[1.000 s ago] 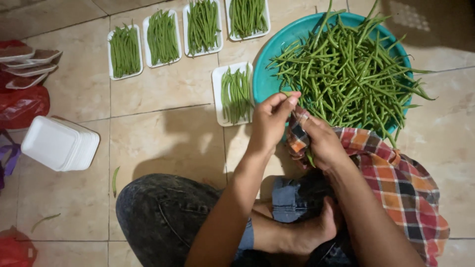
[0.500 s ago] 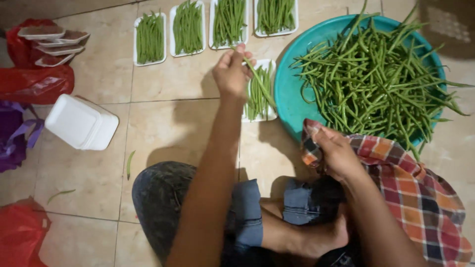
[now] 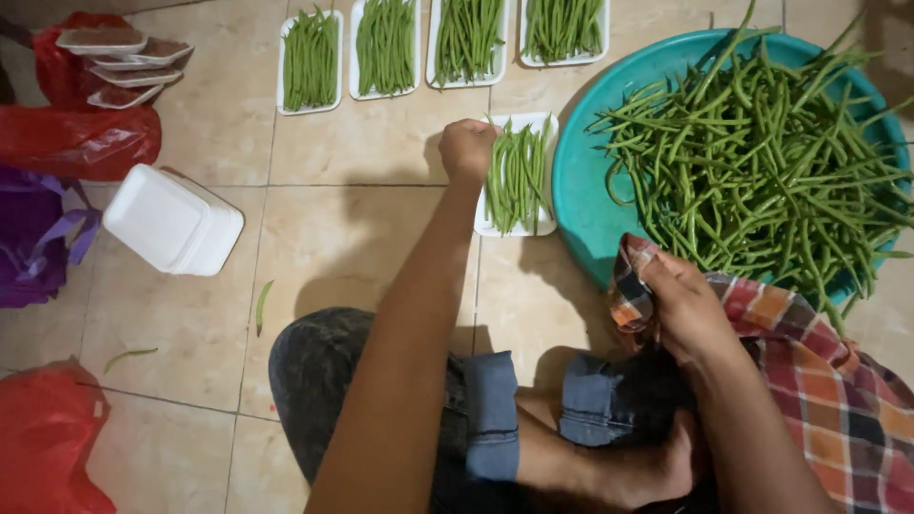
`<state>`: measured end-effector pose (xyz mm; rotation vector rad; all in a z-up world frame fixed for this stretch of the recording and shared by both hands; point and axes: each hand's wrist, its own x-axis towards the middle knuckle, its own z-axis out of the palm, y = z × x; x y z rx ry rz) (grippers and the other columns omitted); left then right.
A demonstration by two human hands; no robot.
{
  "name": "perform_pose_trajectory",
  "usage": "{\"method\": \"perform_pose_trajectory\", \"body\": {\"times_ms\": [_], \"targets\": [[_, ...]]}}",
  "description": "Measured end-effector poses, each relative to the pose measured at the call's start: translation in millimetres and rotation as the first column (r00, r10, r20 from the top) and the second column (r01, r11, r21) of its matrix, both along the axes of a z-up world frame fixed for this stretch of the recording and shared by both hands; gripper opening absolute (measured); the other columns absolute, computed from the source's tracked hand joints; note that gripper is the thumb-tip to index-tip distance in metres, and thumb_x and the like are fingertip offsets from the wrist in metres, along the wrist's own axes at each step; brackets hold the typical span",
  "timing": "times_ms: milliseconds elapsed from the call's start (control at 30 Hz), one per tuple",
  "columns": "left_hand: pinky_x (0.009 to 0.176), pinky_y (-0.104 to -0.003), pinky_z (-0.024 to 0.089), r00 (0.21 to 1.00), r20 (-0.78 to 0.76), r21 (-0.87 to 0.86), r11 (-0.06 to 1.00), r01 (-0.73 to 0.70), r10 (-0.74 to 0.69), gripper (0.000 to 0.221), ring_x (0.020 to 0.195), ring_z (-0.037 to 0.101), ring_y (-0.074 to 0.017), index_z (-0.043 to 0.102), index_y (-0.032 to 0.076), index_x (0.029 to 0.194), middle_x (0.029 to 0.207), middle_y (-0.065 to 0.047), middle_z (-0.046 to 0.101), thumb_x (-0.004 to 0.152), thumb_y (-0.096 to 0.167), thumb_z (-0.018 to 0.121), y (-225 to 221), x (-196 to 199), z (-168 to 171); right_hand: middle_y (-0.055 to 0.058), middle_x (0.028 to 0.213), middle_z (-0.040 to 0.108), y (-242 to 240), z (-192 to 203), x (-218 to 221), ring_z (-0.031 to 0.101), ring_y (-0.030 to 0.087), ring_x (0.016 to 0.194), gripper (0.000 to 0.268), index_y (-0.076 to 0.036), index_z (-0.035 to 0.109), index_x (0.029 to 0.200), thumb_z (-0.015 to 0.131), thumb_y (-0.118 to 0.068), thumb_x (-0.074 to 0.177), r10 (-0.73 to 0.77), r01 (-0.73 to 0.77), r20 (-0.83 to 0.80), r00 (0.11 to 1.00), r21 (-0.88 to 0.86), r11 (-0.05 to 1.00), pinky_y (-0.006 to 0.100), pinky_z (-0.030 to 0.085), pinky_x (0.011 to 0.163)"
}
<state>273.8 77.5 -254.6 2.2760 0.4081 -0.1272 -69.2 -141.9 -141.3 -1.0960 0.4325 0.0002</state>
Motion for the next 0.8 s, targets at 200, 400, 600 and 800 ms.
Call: {"method": "perform_pose_trajectory", "body": {"times_ms": [200,400,600,800], "targets": [[0.092,-0.045,0.062,0.996,-0.053,0.077,0.994,0.073,-0.069,0.016,0.102,0.076,-0.0317,0.081,0.024,0.095,0.093,-0.007,0.08,0.082,0.03,0.076,-8.1,-24.8,40.4,0.019,0.073,0.071,-6.2,-17.0,0.7,0.07,0.027,0.052,0.026,-0.002,0.069,0.093,0.062,-0.024,0.105,0.011,-0.01,-0.027,1.0,0.013,1.0,0.044,0.058,0.039],[0.094,-0.051,0.061,0.98,-0.057,0.185,0.962,0.2,-0.193,0.027,0.107,0.073,-0.0363,0.079,0.014,0.098,0.099,-0.013,0.077,0.083,0.035,0.072,-14.5,-26.8,59.5,0.015,0.066,0.068,10.2,18.6,3.6,0.066,0.024,0.049,0.027,-0.005,0.068,0.085,0.063,-0.023,0.105,0.032,-0.032,-0.079,0.996,0.006,0.999,0.041,0.057,0.037],[0.098,-0.057,0.056,0.89,0.168,0.087,0.906,0.415,-0.424,0.027,0.111,0.069,-0.0456,0.071,0.011,0.109,0.104,-0.02,0.07,0.091,0.031,0.072,-72.1,-74.7,117.4,0.017,0.059,0.064,24.7,52.9,11.3,0.065,0.025,0.045,0.03,-0.007,0.068,0.082,0.064,-0.027,0.104,0.004,-0.001,-0.087,0.996,0.03,1.0,0.041,0.057,0.035],[0.091,-0.059,0.059,0.724,0.14,-0.071,0.722,0.688,-0.676,0.022,0.1,0.073,-0.045,0.074,0.012,0.091,0.09,-0.018,0.077,0.089,0.034,0.07,-163.6,-114.5,107.2,0.023,0.088,0.061,35.3,89.0,19.9,0.066,0.032,0.083,0.031,-0.011,0.073,0.09,0.067,-0.037,0.104,-0.192,0.207,-0.344,0.919,0.007,0.978,0.05,0.063,0.082]]}}
